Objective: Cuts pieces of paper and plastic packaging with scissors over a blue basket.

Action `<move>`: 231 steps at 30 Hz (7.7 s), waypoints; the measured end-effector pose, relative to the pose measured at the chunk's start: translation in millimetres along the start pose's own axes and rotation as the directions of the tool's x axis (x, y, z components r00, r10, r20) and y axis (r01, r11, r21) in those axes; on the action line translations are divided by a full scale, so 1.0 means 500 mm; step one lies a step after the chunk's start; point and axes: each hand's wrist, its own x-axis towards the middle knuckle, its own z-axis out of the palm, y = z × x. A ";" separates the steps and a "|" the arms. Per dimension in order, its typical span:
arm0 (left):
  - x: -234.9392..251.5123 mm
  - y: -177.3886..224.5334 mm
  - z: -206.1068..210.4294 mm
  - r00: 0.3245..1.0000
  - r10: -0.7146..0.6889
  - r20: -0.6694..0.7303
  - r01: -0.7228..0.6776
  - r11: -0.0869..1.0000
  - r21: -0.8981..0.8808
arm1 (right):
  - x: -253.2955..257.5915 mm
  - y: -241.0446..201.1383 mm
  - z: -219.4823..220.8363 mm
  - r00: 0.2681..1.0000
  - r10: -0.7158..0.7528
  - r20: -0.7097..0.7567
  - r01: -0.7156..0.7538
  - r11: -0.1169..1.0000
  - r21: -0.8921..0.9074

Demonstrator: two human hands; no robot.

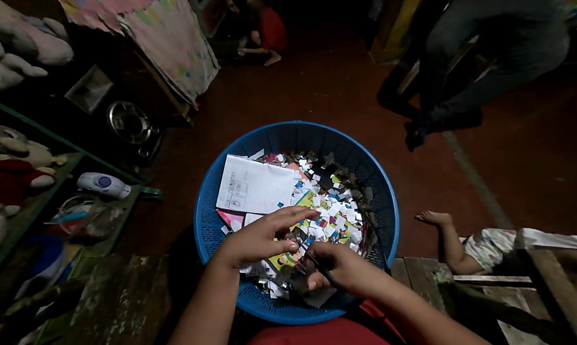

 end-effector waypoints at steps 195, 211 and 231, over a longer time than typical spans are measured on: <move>0.121 -0.009 0.113 0.540 0.028 -0.841 0.015 0.999 0.043 | 0.001 0.003 -0.093 0.937 -0.236 -0.260 0.125 0.917 -0.380; 0.100 0.007 0.114 0.596 -0.140 -0.791 0.038 0.988 -0.147 | 0.017 0.016 -0.081 0.934 -0.306 -0.183 0.221 0.901 -0.374; 0.095 0.024 0.118 0.710 -0.261 -0.654 0.068 0.950 -0.305 | 0.017 0.012 -0.063 0.948 -0.210 -0.237 0.106 0.916 -0.388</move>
